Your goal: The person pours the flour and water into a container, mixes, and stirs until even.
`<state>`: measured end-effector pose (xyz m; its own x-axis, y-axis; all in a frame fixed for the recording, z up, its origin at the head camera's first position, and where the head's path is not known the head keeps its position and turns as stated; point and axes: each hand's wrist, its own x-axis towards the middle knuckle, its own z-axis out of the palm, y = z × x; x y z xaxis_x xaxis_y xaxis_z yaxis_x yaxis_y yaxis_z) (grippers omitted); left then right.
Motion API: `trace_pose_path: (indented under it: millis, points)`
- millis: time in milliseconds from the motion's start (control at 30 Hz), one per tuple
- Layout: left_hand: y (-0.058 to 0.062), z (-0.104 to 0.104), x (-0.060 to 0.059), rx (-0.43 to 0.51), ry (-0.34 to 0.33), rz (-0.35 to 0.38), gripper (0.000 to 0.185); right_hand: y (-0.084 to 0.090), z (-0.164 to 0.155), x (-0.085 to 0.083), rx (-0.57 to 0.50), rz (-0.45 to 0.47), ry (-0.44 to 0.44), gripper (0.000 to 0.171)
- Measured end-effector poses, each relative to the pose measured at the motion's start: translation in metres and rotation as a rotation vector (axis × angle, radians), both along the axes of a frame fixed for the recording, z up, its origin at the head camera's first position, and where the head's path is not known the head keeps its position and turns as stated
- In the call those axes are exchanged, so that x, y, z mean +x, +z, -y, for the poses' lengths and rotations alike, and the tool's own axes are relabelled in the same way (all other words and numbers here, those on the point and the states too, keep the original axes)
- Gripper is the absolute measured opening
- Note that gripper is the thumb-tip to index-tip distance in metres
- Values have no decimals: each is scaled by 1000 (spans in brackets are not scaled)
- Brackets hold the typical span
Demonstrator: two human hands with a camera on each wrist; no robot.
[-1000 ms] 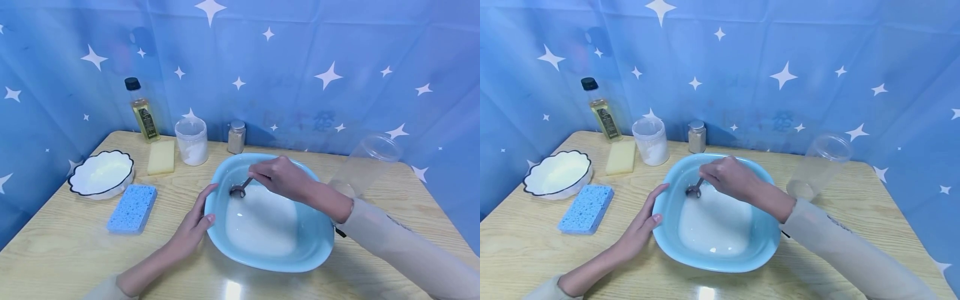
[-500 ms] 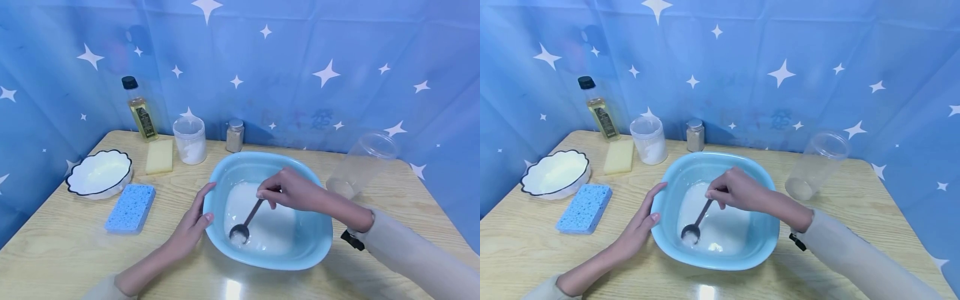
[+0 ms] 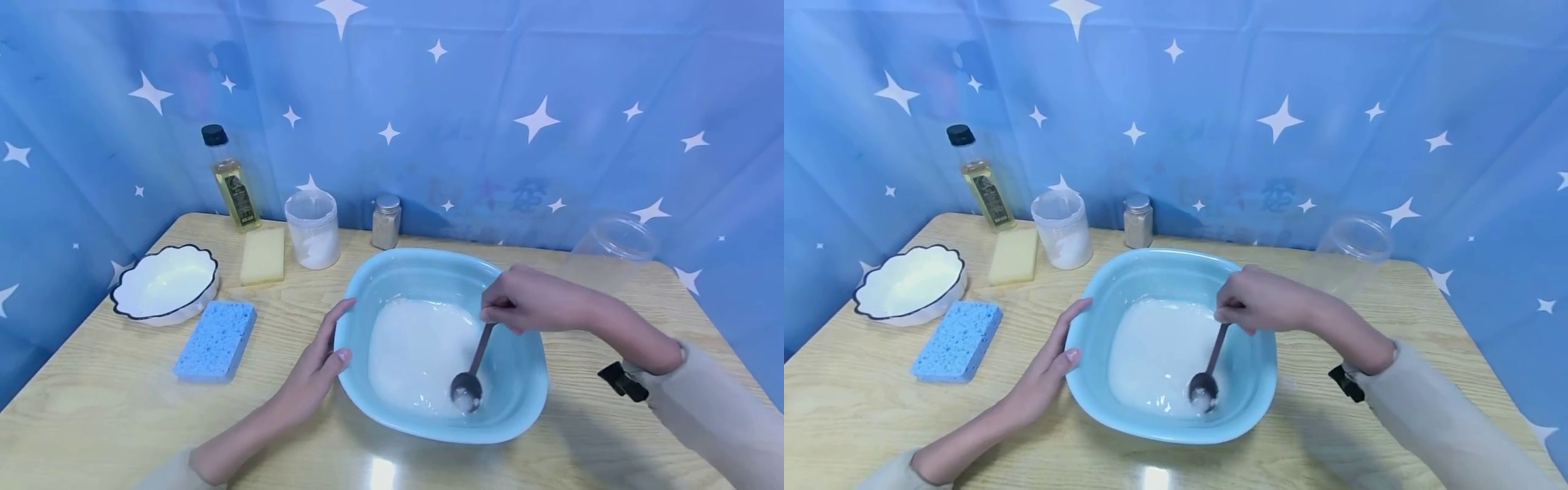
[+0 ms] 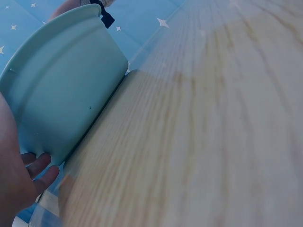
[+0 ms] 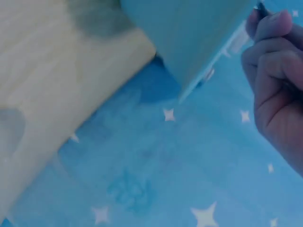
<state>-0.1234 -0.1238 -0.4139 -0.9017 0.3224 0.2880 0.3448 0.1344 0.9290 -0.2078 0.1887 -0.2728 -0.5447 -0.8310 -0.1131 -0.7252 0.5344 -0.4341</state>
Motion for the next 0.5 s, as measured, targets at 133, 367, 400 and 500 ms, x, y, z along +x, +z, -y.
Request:
trace_pose_path:
  millis: [133,367,400,500]
  points:
    - [1,2,0,-1,4,-2,56,6,-5,-10,37,-116,-74,27]
    - [0,4,0,10,12,-15,57,4,11,-31,-37,-372,-179,28]
    - [0,4,0,13,5,-14,58,1,14,-33,-52,-391,-195,28]
    - [0,2,0,20,-17,-7,58,-9,26,-37,-104,-392,-244,25]
